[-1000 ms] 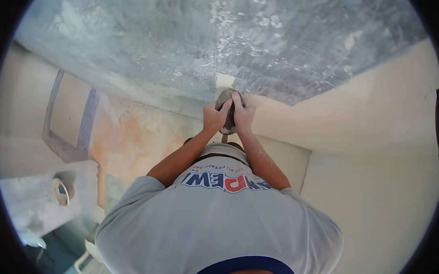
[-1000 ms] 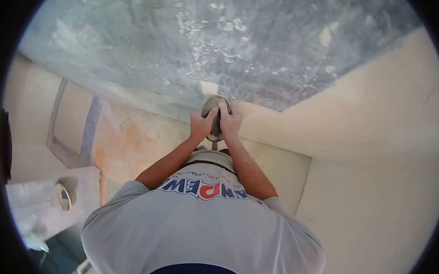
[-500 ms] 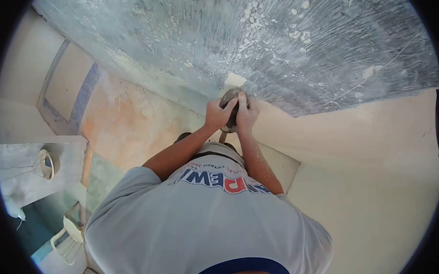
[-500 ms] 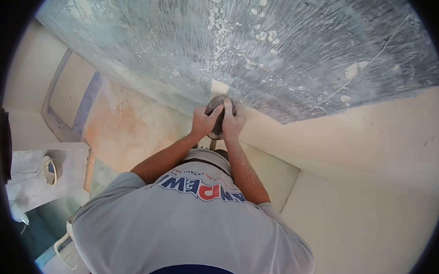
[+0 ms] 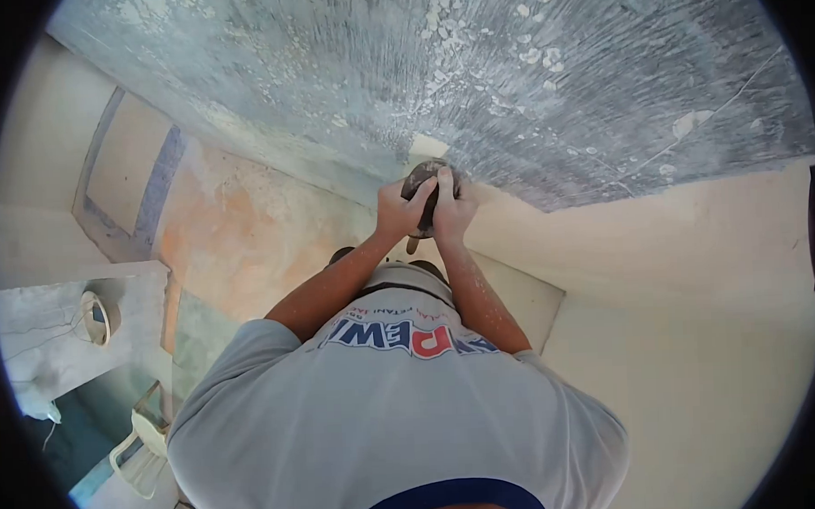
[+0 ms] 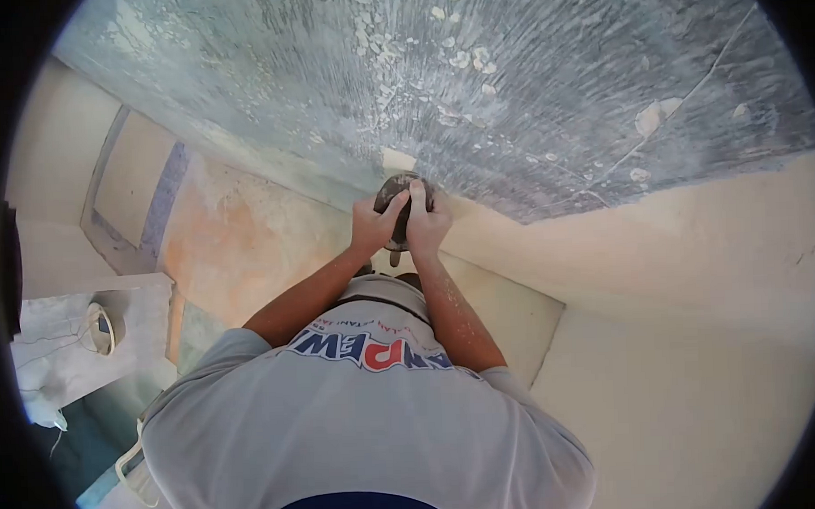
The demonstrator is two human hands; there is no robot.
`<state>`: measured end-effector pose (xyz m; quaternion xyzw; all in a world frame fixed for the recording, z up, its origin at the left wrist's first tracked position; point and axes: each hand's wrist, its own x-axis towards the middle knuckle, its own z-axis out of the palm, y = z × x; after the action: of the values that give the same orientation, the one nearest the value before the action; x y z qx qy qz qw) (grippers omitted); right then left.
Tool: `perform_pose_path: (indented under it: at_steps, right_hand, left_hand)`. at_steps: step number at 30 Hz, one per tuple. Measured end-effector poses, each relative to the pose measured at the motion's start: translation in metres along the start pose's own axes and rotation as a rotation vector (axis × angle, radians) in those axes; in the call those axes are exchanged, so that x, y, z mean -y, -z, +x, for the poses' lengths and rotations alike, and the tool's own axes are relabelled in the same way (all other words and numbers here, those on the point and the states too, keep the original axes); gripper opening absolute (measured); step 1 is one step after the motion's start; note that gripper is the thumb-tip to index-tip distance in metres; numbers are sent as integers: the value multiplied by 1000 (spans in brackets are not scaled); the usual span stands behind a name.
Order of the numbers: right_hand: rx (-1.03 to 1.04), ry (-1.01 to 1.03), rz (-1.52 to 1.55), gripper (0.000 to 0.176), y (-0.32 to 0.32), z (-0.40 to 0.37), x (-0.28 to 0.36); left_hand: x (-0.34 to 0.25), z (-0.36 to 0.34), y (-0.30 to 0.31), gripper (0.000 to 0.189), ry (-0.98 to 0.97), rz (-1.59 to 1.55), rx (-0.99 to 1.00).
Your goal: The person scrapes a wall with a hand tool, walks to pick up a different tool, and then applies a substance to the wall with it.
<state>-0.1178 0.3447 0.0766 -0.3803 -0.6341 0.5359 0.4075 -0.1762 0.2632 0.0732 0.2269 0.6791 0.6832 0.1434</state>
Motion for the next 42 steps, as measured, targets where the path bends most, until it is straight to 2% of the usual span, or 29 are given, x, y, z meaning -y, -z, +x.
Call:
perform_pose_path:
  at_steps: [3,5,8,10,11,14,15,18,21,23,24,25,27,29,31,32,35,39,42]
  right_hand:
    - [-72,-43,-16,36,-4,-10,-1]
    - [-50,-7,-65,35,3,1,9]
    - [36,-116,75,34,8,1,3]
    - [-11,-24,2,30,3,-7,-5]
    - [-33,-64,-11,31,3,-7,-7]
    - [8,-124,135,33,11,5,16]
    - [65,-54,158,34,16,10,35]
    - [-17,-21,8,33,16,6,3]
    - [-64,9,105,32,14,1,-1]
    - [-51,-33,191,31,15,5,27]
    - [-31,-78,254,29,19,7,58]
    - [4,-86,273,30,23,9,60]
    - [32,-36,235,32,24,9,48]
    - [68,31,77,29,25,1,39]
    - [126,-63,176,26,13,-16,30]
    - [243,-131,128,24,14,-18,-7]
    - [130,-206,316,25,-7,-29,-5]
    - [56,-124,243,27,-6,-22,-26]
    - [65,-187,263,28,-6,-21,-28]
  left_hand:
    - [6,-5,0,27,6,68,-6]
    - [-3,2,-5,27,-47,13,-53]
    - [-11,1,-3,27,-18,20,4]
    - [-4,-3,-2,26,-34,95,-6]
    - [-3,-5,-8,26,-37,5,-44]
    - [-45,4,-8,26,-54,39,-7]
    - [-52,7,-10,26,-65,-12,-4]
    - [-30,1,-11,28,20,28,17]
    - [-23,-4,-15,31,0,55,12]
    - [-55,2,-15,29,-64,29,32]
    - [-69,5,-14,28,-35,0,63]
    - [-75,8,-13,27,-15,-31,97]
    - [-66,11,-12,26,-16,-29,124]
    - [-60,1,-5,25,-38,-93,32]
    - [-25,-1,10,25,109,-159,26]
    - [-13,-2,17,25,207,-185,8]
    - [-5,3,25,25,192,-200,45]
    - [8,-2,16,25,223,-255,48]
    - [16,-2,15,25,255,-261,46]
